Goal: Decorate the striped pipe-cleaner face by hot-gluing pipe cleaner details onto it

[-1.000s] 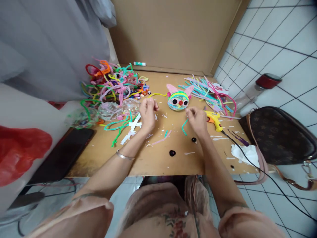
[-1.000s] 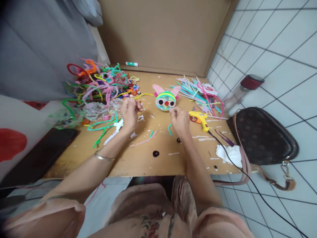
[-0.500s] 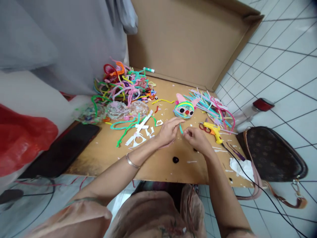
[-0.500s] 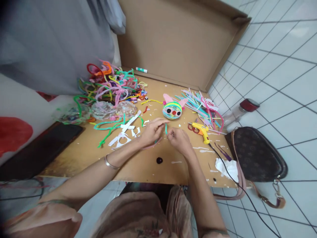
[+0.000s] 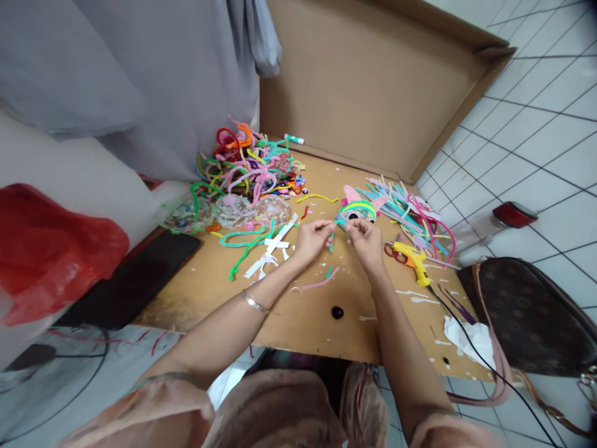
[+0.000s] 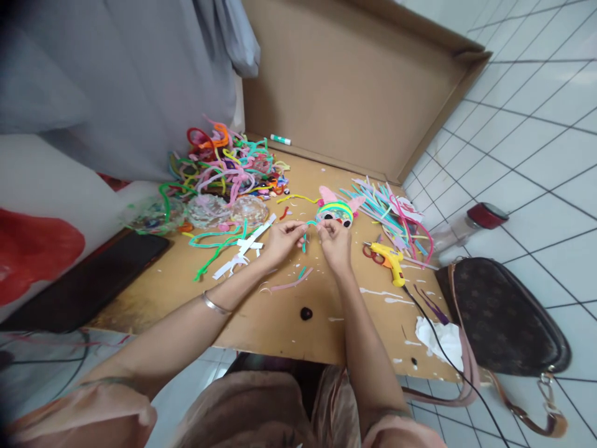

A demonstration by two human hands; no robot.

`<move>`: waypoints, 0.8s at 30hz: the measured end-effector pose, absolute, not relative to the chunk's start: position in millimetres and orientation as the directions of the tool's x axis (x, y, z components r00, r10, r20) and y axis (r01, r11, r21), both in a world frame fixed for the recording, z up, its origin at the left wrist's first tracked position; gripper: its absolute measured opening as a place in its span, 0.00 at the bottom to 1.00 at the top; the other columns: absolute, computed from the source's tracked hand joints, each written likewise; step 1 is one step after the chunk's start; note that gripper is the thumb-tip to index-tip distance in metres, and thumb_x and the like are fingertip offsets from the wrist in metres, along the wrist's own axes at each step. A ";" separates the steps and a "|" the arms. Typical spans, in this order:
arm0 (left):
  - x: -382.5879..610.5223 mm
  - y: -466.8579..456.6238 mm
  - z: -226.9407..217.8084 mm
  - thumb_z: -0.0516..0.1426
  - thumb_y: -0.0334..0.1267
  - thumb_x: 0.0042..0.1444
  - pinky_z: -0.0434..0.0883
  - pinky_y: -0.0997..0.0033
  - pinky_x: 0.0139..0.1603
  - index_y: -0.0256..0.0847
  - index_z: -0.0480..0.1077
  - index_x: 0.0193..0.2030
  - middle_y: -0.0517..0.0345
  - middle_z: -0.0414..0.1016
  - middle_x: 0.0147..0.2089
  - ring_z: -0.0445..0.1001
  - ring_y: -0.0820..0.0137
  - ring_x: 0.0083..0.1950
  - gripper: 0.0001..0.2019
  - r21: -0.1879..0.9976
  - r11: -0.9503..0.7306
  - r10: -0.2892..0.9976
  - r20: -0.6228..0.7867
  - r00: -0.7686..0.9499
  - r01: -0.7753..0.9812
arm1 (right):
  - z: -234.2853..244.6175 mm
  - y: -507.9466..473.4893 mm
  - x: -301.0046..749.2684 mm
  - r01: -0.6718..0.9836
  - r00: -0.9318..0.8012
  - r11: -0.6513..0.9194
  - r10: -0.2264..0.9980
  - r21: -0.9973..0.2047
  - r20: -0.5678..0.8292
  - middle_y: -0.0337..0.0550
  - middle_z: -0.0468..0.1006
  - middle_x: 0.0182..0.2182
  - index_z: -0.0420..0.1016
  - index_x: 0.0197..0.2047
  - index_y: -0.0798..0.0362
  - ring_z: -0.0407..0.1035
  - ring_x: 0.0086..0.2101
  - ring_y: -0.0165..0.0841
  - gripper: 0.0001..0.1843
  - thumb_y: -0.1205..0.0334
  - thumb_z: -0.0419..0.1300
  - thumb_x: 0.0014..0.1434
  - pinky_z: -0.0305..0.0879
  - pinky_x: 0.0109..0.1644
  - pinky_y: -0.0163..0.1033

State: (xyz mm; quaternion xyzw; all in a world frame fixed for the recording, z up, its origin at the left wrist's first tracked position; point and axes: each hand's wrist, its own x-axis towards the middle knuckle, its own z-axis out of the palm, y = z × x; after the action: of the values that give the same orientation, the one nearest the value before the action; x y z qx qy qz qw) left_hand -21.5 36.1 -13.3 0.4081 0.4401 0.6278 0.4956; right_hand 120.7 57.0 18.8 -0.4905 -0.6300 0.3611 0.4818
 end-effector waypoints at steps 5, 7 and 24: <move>-18.6 35.8 -13.0 0.71 0.46 0.48 0.68 0.74 0.28 0.36 0.77 0.32 0.62 0.73 0.21 0.68 0.76 0.21 0.15 0.925 -0.051 0.986 -0.014 -0.168 -0.378 | 0.4 53.3 119.0 0.162 -0.021 0.214 0.977 -0.963 0.213 0.37 0.76 0.25 0.74 0.32 0.50 0.66 0.23 0.29 0.25 0.39 0.69 0.42 0.67 0.29 0.37; -17.3 36.0 -13.7 0.71 0.46 0.47 0.68 0.74 0.28 0.36 0.77 0.32 0.63 0.72 0.21 0.68 0.77 0.21 0.15 0.913 -0.035 0.988 -0.031 -0.153 -0.407 | -3.3 51.0 117.9 0.154 -0.005 0.209 0.978 -0.966 0.211 0.36 0.75 0.23 0.73 0.31 0.50 0.67 0.23 0.29 0.24 0.40 0.69 0.42 0.67 0.29 0.37; -21.1 32.1 -17.9 0.75 0.51 0.37 0.63 0.77 0.26 0.37 0.77 0.28 0.63 0.73 0.24 0.65 0.79 0.24 0.21 0.913 -0.044 0.998 0.020 -0.062 -0.406 | -4.7 41.1 105.4 0.100 -0.073 0.128 0.990 -0.987 0.121 0.34 0.73 0.18 0.72 0.23 0.50 0.65 0.20 0.26 0.20 0.42 0.68 0.44 0.63 0.26 0.33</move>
State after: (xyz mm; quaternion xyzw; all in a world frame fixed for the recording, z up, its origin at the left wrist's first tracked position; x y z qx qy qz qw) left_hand -21.1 32.1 -17.9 0.3787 0.3907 0.6153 0.5704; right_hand 105.4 41.1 -4.7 -0.4760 -0.5722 0.4575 0.4865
